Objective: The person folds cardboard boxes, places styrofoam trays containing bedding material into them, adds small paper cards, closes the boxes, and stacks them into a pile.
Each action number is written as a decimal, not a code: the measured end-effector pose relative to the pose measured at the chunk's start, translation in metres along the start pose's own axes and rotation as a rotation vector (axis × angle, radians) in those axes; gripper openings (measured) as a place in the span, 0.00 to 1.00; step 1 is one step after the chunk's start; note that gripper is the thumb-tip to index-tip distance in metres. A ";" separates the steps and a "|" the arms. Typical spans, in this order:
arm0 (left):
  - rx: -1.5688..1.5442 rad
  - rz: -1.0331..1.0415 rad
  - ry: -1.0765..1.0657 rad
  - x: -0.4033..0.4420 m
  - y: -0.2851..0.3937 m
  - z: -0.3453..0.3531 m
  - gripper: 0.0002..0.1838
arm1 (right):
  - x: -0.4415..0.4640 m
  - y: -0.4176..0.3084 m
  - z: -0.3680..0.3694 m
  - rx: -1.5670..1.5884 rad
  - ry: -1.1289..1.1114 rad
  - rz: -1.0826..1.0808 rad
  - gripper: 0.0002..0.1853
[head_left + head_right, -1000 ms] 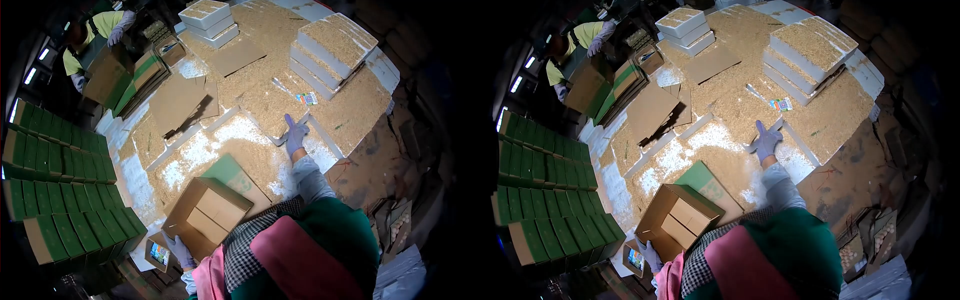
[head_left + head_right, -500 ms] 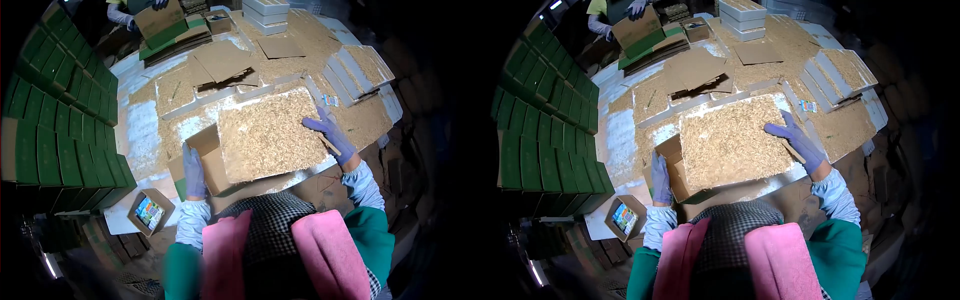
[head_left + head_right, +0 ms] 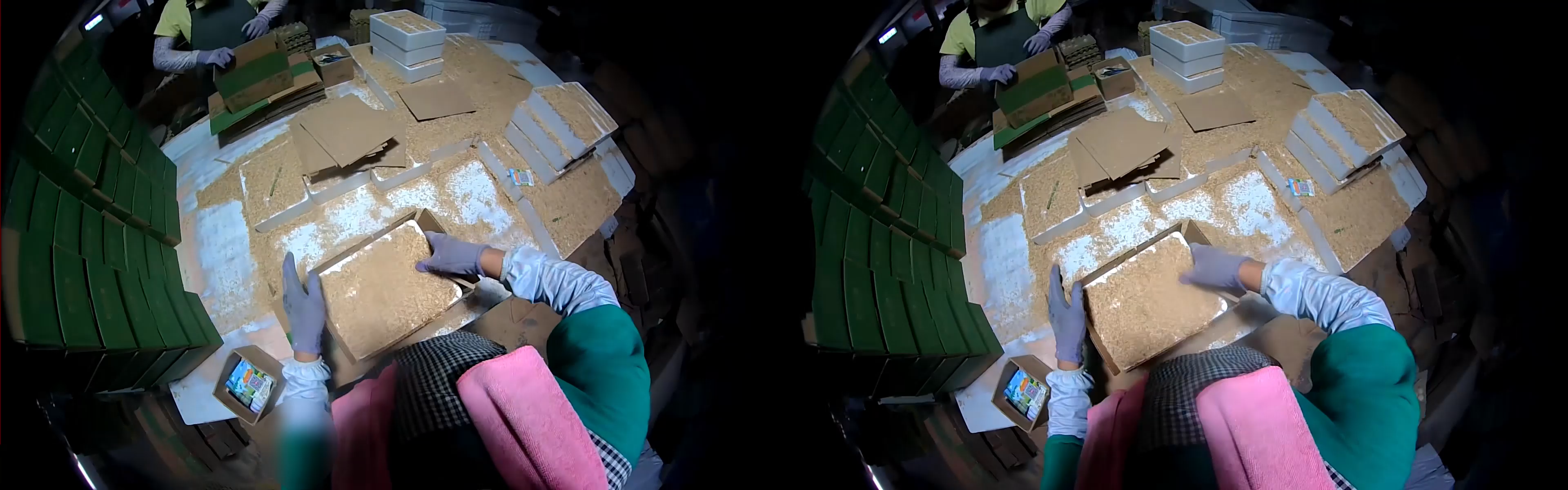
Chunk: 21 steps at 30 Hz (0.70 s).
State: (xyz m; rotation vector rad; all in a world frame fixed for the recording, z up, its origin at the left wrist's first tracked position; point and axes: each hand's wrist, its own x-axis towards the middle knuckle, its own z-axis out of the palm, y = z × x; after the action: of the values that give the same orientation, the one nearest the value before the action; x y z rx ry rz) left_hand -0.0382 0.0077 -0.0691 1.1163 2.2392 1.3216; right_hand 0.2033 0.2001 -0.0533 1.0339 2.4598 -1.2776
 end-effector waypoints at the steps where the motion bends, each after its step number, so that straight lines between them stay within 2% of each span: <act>1: 0.109 0.120 -0.002 0.024 0.012 0.000 0.29 | -0.003 -0.008 0.005 -0.142 0.039 0.072 0.37; 3: 0.333 0.354 -0.102 0.088 0.034 0.019 0.30 | 0.004 0.006 0.036 -0.387 0.218 -0.053 0.26; 4: 0.443 0.504 -0.136 0.121 0.039 0.038 0.31 | 0.002 -0.001 0.040 -0.467 0.229 -0.047 0.23; 5: 0.574 0.536 -0.167 0.153 0.034 0.066 0.33 | 0.002 -0.007 0.042 -0.548 0.242 -0.032 0.19; 7: 0.815 0.583 -0.188 0.198 0.043 0.111 0.35 | 0.009 -0.007 0.058 -0.593 0.129 -0.016 0.17; 9: 0.968 0.587 -0.180 0.238 0.015 0.154 0.35 | -0.022 -0.023 0.050 -0.821 0.411 -0.343 0.16; 10: 0.981 0.535 -0.281 0.255 0.005 0.166 0.33 | -0.032 -0.019 0.028 -0.808 0.428 -0.302 0.16; 11: 0.999 0.474 -0.382 0.267 -0.008 0.174 0.32 | -0.042 -0.011 0.001 -0.492 0.436 -0.355 0.16; 12: 1.040 0.599 -0.303 0.273 -0.028 0.177 0.31 | -0.048 0.006 -0.025 -0.174 0.440 -0.412 0.16; 13: 1.079 0.718 -0.220 0.274 -0.041 0.180 0.29 | -0.049 0.049 -0.048 -0.040 0.751 -0.424 0.16; 14: 1.087 0.729 -0.237 0.271 -0.029 0.181 0.29 | -0.032 0.099 -0.072 -0.049 0.732 -0.152 0.18; 15: 1.068 0.632 -0.247 0.260 -0.005 0.172 0.25 | -0.024 0.143 -0.093 -0.147 0.828 0.110 0.24; 16: 1.051 0.524 -0.253 0.250 0.011 0.164 0.22 | -0.014 0.179 -0.121 -0.112 0.760 0.378 0.29; 17: 1.069 0.508 -0.261 0.244 0.016 0.159 0.22 | 0.005 0.228 -0.122 -0.317 0.950 0.464 0.32; 19: 1.055 0.538 -0.173 0.244 0.027 0.147 0.14 | 0.030 0.288 -0.121 -0.528 0.983 0.575 0.30; 20: 0.939 0.513 -0.080 0.244 0.022 0.145 0.09 | 0.032 0.305 -0.119 -0.596 0.960 0.549 0.27; 21: 0.941 0.322 -0.118 0.238 0.045 0.140 0.11 | 0.038 0.316 -0.117 -0.659 0.935 0.508 0.23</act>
State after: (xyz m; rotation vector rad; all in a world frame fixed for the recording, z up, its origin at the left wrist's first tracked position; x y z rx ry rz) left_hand -0.0869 0.2827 -0.0769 1.8337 2.7072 0.1768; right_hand 0.3995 0.4320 -0.2036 2.1146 2.5179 0.2670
